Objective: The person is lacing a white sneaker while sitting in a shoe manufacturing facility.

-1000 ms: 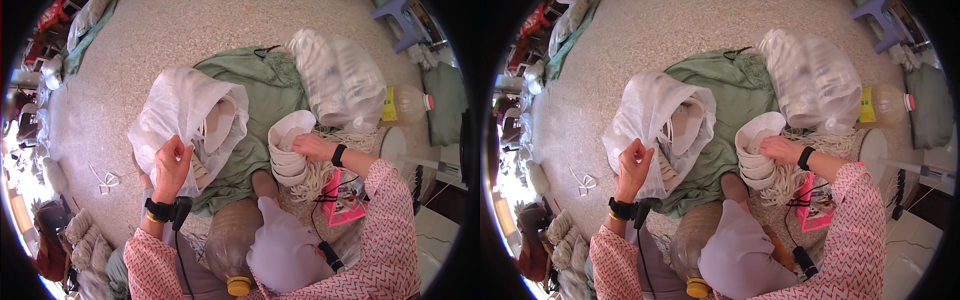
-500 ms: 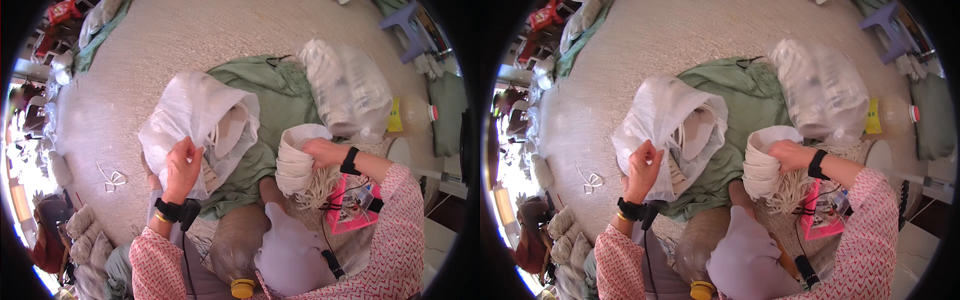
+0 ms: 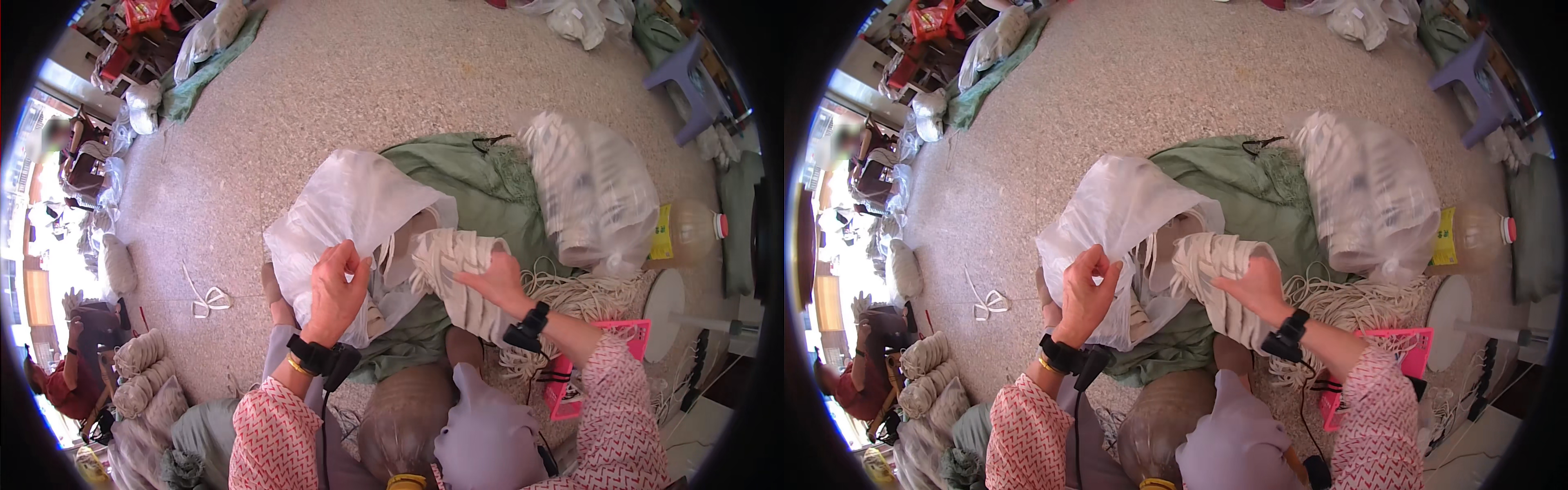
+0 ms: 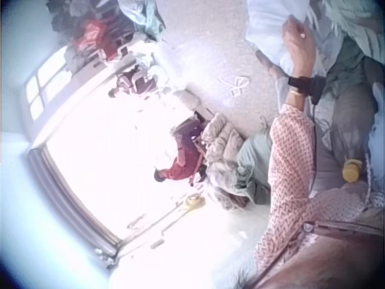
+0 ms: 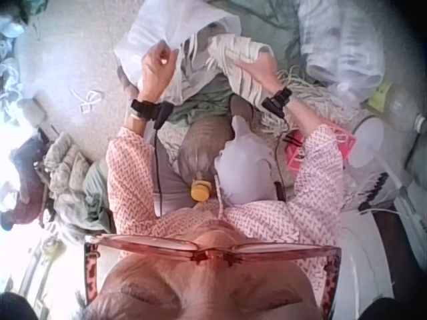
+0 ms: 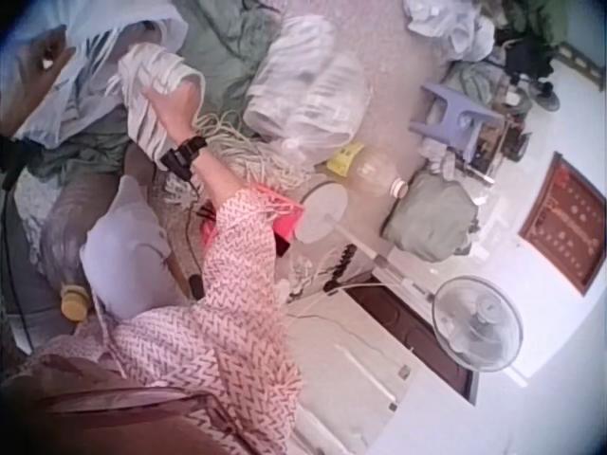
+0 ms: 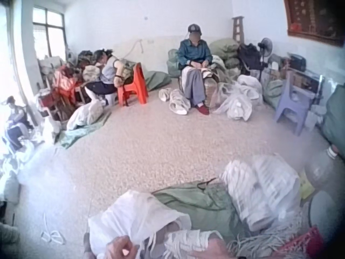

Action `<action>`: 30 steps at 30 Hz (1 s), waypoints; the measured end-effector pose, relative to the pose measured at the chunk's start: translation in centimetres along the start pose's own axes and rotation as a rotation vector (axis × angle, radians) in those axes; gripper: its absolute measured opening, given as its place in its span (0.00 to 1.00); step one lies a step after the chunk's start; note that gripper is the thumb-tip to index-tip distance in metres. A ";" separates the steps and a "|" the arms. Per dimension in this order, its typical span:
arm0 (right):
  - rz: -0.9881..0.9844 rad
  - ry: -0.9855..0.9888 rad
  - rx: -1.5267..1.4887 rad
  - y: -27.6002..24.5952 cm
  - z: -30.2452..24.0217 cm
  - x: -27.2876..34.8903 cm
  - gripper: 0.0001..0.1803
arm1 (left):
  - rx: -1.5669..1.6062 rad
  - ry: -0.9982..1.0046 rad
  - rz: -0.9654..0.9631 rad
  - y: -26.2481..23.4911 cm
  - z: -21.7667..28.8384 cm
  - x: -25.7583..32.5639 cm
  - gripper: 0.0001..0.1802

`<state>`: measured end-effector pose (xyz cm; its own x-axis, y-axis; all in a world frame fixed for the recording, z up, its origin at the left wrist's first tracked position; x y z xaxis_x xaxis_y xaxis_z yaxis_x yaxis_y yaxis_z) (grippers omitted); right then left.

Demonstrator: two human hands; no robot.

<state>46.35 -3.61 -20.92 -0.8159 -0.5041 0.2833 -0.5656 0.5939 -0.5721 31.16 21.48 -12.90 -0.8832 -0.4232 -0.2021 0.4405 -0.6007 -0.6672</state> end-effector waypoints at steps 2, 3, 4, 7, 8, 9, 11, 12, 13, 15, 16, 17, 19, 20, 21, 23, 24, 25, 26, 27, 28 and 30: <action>0.008 0.028 0.028 2.1 0.0 -1.3 0.25 | 0.018 0.012 0.010 -0.1 0.2 0.0 0.13; 0.018 0.057 0.061 3.2 0.1 -2.0 0.25 | 0.020 0.011 0.010 -0.2 0.2 0.1 0.13; 0.073 0.042 -0.022 4.3 0.2 -2.5 0.25 | 0.023 0.006 0.008 -0.2 0.1 0.2 0.13; 0.143 0.258 -0.018 5.8 0.4 -3.7 0.26 | 0.013 0.045 0.019 0.4 -0.3 0.2 0.13; 0.177 0.292 -0.014 6.0 -0.1 -3.9 0.27 | -0.006 0.086 0.027 0.6 -0.4 0.3 0.14; 0.176 0.290 -0.011 6.8 -0.4 -4.0 0.27 | -0.004 0.085 0.030 0.8 -0.5 0.4 0.14; 0.298 0.117 -0.162 8.6 -1.2 -4.0 0.28 | -0.016 0.100 0.020 0.6 -0.6 0.5 0.14; 0.251 0.074 -0.244 9.3 -1.7 -3.7 0.29 | -0.020 0.098 0.022 0.5 -0.6 0.6 0.14; 0.247 0.072 -0.246 10.0 -1.7 -3.6 0.29 | -0.018 0.097 0.018 0.5 -0.6 0.7 0.14; 0.211 0.002 -0.329 11.4 0.1 -4.0 0.29 | 0.005 0.101 0.012 0.9 -0.3 0.6 0.13; 0.140 0.022 -0.329 11.7 1.4 -4.0 0.30 | 0.011 0.108 0.010 1.1 -0.2 0.5 0.13; 0.130 0.021 -0.333 11.8 1.2 -3.7 0.30 | 0.001 0.104 0.012 0.8 -0.3 0.7 0.13; -0.028 0.145 -0.470 12.3 1.1 -3.1 0.23 | -0.014 0.094 0.006 0.3 -0.7 0.9 0.13; -0.030 0.153 -0.467 12.1 1.2 -3.0 0.23 | -0.009 0.092 -0.007 0.4 -0.8 1.0 0.13; 0.005 0.129 -0.484 11.9 1.2 -3.2 0.23 | -0.005 0.085 -0.011 0.6 -0.8 1.1 0.13; 0.029 0.111 -0.507 11.7 0.9 -3.6 0.22 | 0.019 0.094 -0.030 0.8 -0.8 1.3 0.13; 0.046 0.090 -0.528 11.7 0.7 -3.8 0.21 | 0.011 0.084 -0.035 0.8 -0.9 1.4 0.13; 0.064 0.070 -0.550 11.8 0.4 -4.0 0.19 | 0.024 0.089 -0.037 0.8 -1.1 1.4 0.13; 0.070 0.039 -0.594 12.1 1.3 -4.5 0.20 | 0.042 0.099 -0.039 0.9 -0.7 1.3 0.13; 0.070 0.048 -0.590 12.5 2.6 -4.4 0.20 | 0.047 0.094 -0.044 1.2 -0.6 1.3 0.13; 0.047 0.117 -0.498 12.8 4.0 -4.1 0.21 | 0.055 0.083 -0.053 1.5 -0.5 1.3 0.12; 0.002 0.181 -0.430 13.8 4.1 -3.6 0.22 | 0.031 0.063 -0.064 0.7 -0.6 1.6 0.12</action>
<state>41.99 3.85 -32.99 -0.8033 -0.4074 0.4344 -0.5311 0.8202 -0.2128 29.98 20.76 -14.13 -0.9178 -0.3402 -0.2049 0.3865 -0.6466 -0.6577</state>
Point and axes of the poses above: each hand's wrist, its own x-axis away from the middle knuckle, its own y-axis out of the palm, z = x × y, the point moved 2 cm from there along -x, towards the middle knuckle, and after that the axes turned 9 degrees about y, right-handed, at the moved point
